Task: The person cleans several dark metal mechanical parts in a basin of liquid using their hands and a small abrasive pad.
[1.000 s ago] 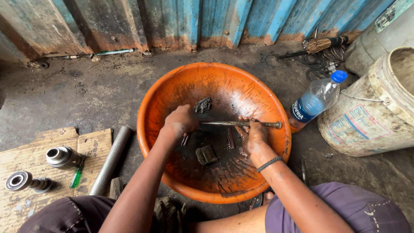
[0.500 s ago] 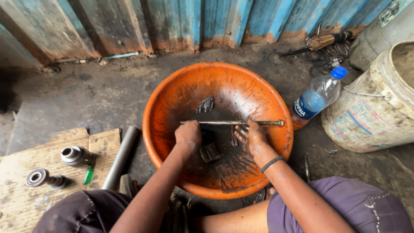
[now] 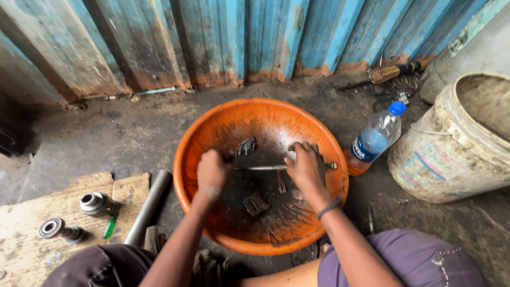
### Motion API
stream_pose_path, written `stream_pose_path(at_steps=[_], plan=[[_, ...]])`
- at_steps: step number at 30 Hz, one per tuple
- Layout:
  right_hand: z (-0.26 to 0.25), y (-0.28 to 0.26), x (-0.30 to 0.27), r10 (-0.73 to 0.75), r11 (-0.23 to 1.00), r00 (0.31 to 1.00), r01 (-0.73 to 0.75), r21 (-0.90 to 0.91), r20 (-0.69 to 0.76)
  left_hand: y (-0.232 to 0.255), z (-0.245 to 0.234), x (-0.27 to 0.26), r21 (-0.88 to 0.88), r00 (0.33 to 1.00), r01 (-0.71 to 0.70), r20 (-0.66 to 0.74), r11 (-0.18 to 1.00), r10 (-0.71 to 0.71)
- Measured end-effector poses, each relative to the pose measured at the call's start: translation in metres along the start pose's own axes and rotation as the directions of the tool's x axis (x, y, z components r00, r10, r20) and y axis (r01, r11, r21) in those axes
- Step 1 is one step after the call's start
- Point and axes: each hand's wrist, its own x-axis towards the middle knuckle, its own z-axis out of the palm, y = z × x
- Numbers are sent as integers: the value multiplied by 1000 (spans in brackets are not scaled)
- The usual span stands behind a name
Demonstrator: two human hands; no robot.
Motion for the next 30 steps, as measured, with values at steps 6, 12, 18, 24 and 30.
stream_pose_path(at_steps=[6, 12, 18, 24, 30], plan=[[20, 19, 2, 346, 936, 802, -334, -115, 487, -16, 29, 14, 196, 993, -4, 120, 981, -20], [31, 19, 8, 433, 901, 734, -367, -231, 524, 17, 69, -6, 425, 884, -461, 296, 779, 361], [26, 24, 10, 345, 939, 788, -294, -181, 510, 37, 82, -19, 331, 736, -677, 317, 658, 598], [16, 11, 11, 382, 922, 774, -356, -153, 505, 5, 57, -4, 416, 839, -538, 351, 733, 416], [18, 16, 11, 477, 828, 611, -553, -91, 632, 26, 39, -2, 219, 960, -256, 174, 942, 220]])
